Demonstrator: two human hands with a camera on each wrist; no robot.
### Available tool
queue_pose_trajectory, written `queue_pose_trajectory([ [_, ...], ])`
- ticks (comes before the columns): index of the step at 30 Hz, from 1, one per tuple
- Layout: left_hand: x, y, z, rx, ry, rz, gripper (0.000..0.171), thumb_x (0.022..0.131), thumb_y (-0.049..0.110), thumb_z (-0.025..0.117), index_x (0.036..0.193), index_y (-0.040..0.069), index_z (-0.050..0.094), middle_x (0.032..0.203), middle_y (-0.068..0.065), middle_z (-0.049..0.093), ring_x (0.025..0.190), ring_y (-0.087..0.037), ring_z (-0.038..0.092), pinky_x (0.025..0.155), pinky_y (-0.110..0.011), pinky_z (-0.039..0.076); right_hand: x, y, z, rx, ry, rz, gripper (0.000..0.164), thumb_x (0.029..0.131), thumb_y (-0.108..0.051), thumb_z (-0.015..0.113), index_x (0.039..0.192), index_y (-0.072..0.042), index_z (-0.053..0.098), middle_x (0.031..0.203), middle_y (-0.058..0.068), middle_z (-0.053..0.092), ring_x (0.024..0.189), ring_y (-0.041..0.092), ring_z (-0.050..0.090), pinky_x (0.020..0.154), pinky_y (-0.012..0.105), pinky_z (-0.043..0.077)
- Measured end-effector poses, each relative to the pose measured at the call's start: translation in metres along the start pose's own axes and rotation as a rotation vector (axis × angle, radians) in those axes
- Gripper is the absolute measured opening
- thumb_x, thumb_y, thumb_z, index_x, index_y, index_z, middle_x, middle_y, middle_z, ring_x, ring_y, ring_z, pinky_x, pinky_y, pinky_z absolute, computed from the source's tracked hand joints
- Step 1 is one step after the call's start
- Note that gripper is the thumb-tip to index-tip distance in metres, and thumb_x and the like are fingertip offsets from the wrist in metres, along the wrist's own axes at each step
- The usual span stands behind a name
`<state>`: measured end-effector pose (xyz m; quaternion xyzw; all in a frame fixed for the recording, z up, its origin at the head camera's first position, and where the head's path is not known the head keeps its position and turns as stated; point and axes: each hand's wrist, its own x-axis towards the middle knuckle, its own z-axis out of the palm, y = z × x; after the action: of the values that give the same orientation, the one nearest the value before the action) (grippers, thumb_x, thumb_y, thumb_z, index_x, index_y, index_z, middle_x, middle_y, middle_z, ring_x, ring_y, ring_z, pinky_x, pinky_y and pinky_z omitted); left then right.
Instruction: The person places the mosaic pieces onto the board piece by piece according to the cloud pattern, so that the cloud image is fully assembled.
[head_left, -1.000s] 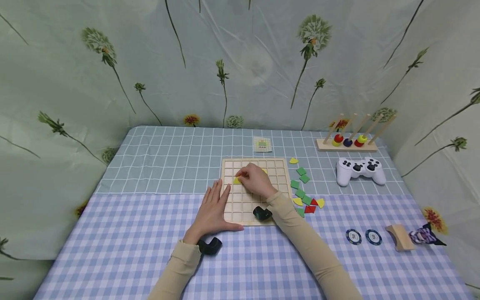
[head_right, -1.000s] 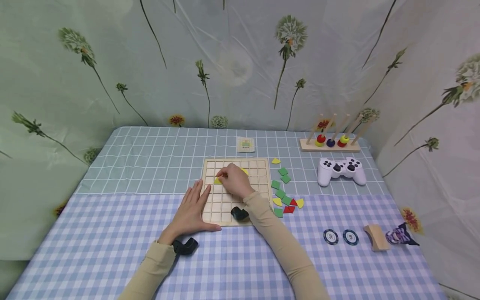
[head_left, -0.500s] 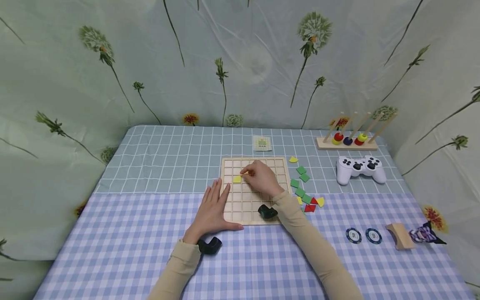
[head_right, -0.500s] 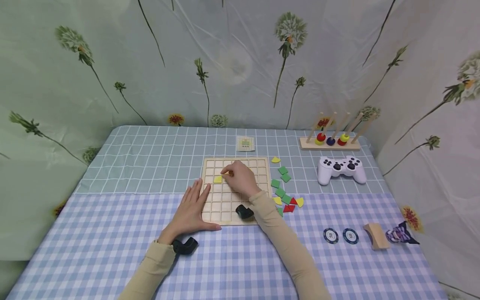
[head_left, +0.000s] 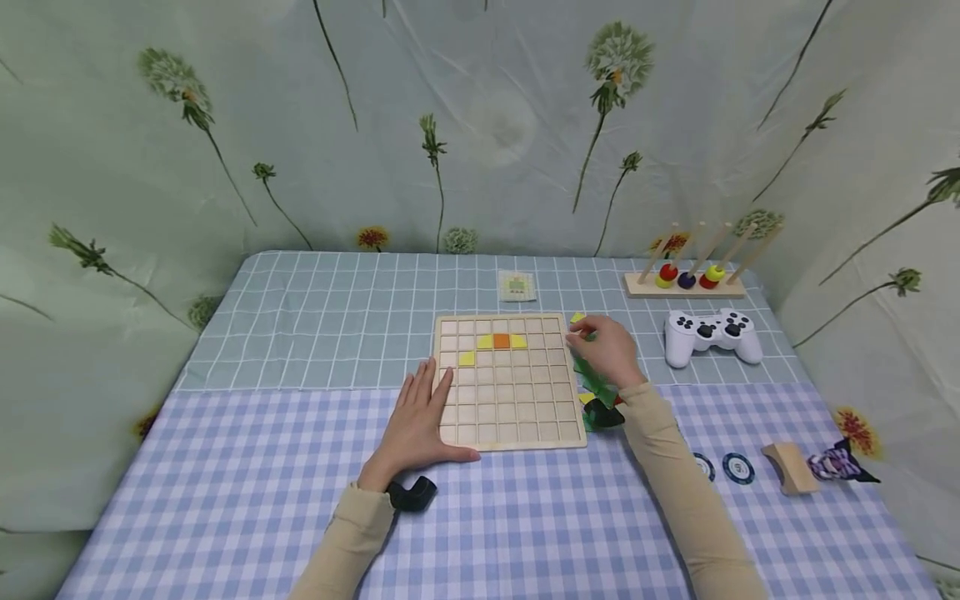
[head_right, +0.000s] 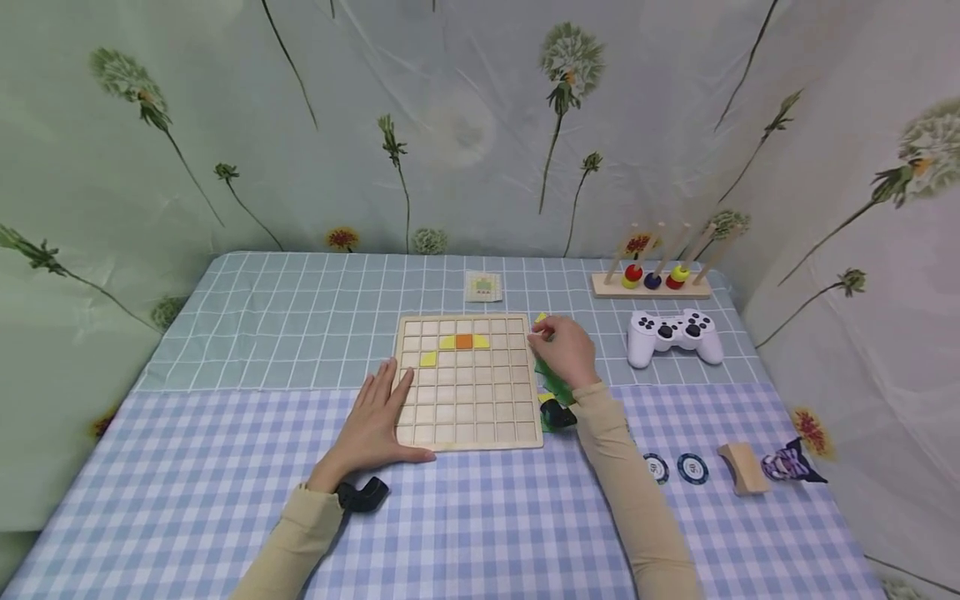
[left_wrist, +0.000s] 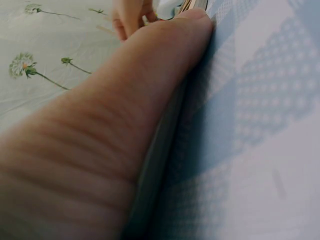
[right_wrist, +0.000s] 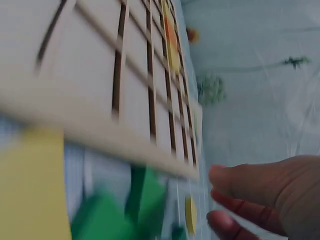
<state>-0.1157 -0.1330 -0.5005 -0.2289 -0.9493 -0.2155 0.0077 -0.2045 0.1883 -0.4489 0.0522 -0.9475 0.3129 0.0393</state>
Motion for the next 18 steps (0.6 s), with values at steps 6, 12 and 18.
queue_pose_trajectory([
  [6, -0.001, -0.001, 0.001, -0.006, 0.005, -0.003, 0.127, 0.060, 0.077, 0.068, 0.152, 0.006, 0.017, 0.156, -0.020, 0.000, 0.143, -0.030, -0.004, 0.114, -0.043, -0.002, 0.003, 0.021, -0.014, -0.069, -0.034, 0.125, 0.037, 0.086, -0.027, 0.070, 0.106, 0.003, 0.065, 0.092, 0.016, 0.062, 0.077, 0.029, 0.055, 0.063, 0.039, 0.044],
  [12, 0.001, 0.000, 0.002, 0.004, -0.004, 0.003, 0.127, 0.060, 0.078, 0.067, 0.152, 0.007, 0.015, 0.156, -0.020, 0.000, 0.143, -0.030, -0.005, 0.114, -0.042, -0.003, 0.005, 0.033, -0.016, -0.085, -0.066, 0.216, 0.040, 0.086, -0.032, 0.069, 0.102, 0.004, 0.063, 0.084, 0.012, 0.054, 0.073, 0.025, 0.048, 0.058, 0.033, 0.036],
  [18, 0.000, -0.002, 0.002, 0.021, -0.010, -0.010, 0.128, 0.060, 0.078, 0.067, 0.153, 0.007, 0.014, 0.156, -0.019, -0.001, 0.143, -0.029, -0.006, 0.114, -0.041, -0.004, 0.008, 0.032, -0.013, -0.088, -0.066, 0.220, 0.034, 0.084, -0.031, 0.071, 0.097, 0.000, 0.063, 0.089, 0.012, 0.059, 0.077, 0.026, 0.053, 0.062, 0.036, 0.040],
])
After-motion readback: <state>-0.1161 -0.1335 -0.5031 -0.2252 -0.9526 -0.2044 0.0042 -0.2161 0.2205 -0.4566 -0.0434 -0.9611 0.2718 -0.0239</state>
